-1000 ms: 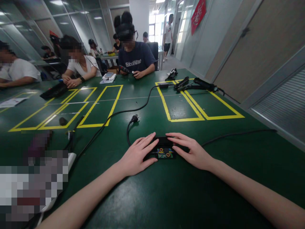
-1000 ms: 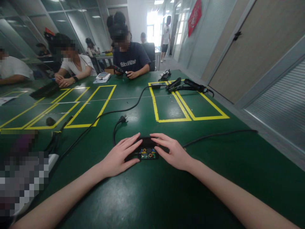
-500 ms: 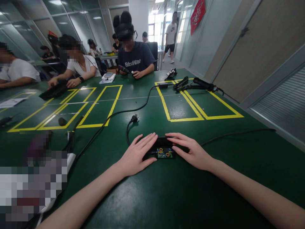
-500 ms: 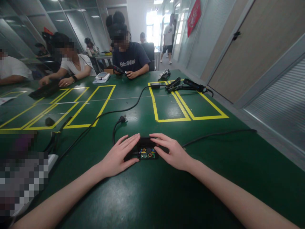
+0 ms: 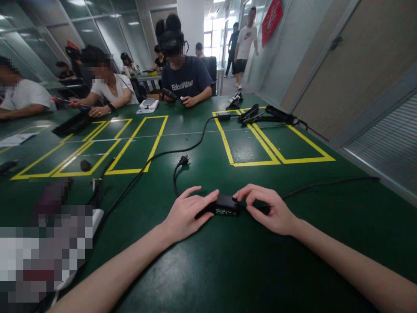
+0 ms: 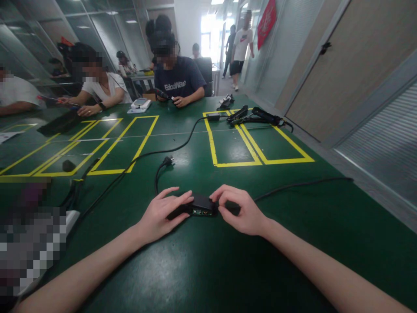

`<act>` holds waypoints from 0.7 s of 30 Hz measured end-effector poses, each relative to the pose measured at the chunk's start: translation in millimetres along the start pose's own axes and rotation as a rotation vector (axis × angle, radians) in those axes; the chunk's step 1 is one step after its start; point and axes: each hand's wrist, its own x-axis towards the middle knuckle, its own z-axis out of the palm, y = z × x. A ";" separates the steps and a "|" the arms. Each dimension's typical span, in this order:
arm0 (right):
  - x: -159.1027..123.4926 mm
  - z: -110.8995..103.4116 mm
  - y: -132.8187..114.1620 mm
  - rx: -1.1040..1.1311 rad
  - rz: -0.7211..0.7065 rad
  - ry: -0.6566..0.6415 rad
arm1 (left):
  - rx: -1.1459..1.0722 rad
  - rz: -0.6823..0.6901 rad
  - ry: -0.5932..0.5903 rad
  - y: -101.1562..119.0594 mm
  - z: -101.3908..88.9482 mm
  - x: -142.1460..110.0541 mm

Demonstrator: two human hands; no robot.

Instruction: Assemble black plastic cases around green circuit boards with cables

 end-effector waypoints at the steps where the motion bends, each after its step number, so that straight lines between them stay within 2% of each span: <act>1: 0.1 -0.3 -0.8 0.009 0.000 0.004 | 0.003 0.032 0.023 0.9 0.4 0.8; 4: 1.2 0.6 -1.9 -0.031 0.016 -0.002 | 0.018 0.132 0.081 3.4 1.4 2.8; 7: 2.4 2.4 -1.8 -0.084 0.030 -0.095 | 0.031 0.155 0.091 4.3 2.1 2.7; 10: 2.5 3.2 -0.8 -0.105 0.030 -0.165 | 0.024 0.071 0.041 3.8 2.0 2.1; 13: 2.3 3.1 0.5 -0.126 0.030 -0.175 | 0.003 -0.039 -0.037 3.8 0.7 3.5; 16: 3.1 2.9 0.1 -0.143 0.006 -0.190 | -0.036 -0.077 -0.103 4.7 -1.0 5.8; 18: 4.2 2.8 -2.1 -0.159 -0.040 -0.159 | -0.057 -0.075 -0.115 5.0 -1.5 6.4; 21: 5.5 1.5 -6.9 -0.180 -0.102 0.005 | -0.064 -0.075 -0.109 4.4 -1.4 5.9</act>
